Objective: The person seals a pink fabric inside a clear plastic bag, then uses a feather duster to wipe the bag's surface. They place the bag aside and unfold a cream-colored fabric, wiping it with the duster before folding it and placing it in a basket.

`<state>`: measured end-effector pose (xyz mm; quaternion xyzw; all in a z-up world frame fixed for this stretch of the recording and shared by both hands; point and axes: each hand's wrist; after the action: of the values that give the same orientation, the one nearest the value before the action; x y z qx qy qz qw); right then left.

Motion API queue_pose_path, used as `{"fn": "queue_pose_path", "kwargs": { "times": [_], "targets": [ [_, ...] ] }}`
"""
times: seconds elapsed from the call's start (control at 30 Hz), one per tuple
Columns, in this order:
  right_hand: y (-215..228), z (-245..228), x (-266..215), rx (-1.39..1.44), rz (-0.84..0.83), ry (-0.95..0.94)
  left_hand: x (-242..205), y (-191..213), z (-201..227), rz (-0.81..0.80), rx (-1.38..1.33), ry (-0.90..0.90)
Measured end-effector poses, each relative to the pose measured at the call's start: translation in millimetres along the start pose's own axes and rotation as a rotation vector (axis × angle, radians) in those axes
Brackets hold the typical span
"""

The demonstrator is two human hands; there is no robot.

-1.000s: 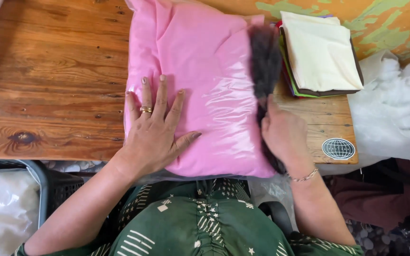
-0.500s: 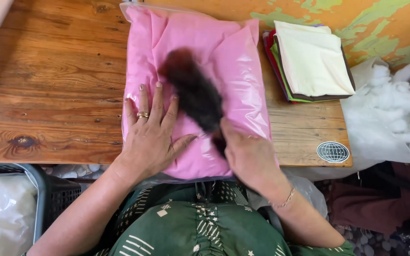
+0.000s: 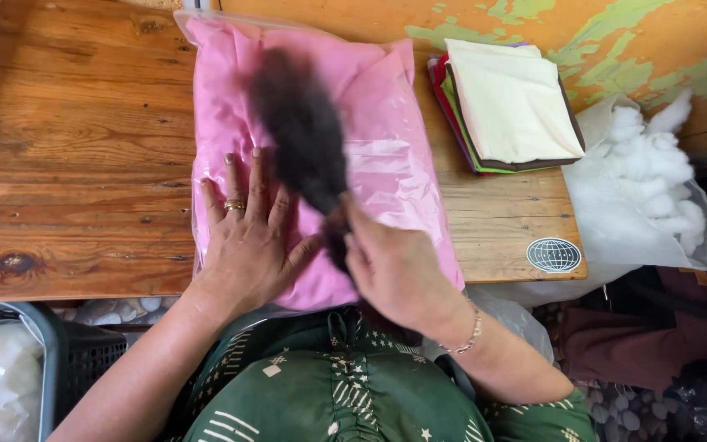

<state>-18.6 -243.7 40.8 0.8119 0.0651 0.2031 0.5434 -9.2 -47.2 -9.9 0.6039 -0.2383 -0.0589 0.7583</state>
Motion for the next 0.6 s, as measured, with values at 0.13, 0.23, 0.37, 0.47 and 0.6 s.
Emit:
{"fn": "queue_pose_path", "kwargs": {
  "times": [0.13, 0.23, 0.37, 0.47, 0.6],
  "targets": [
    [-16.2, -7.8, 14.1, -0.233, -0.197, 0.111, -2.1, -2.3, -1.1, -0.008, 0.026, 0.018],
    [-3.7, 32.7, 56.9, -0.271, -0.217, -0.089, 0.0, 13.5, 0.7, 0.037, -0.107, -0.005],
    [-14.2, 114.9, 76.5, -0.391, -0.164, -0.27, -0.4, 13.2, -1.5, 0.099, -0.1, -0.039],
    [-31.1, 161.2, 70.4, -0.247, -0.113, -0.35, -2.6, 8.4, -9.6, 0.184, -0.098, -0.064],
    [0.7, 127.8, 47.9, -0.03, -0.058, -0.377, -16.9, 22.4, -21.5, 0.16, -0.149, -0.141]
  ]
}}
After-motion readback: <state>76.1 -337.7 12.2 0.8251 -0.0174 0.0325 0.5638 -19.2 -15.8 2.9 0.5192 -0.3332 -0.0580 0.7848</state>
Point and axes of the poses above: each hand's wrist, its own x-axis towards the middle knuckle, its own y-axis out of the back of the hand, z = x × y, and after that the axes turned 7 degrees about -y, right-handed
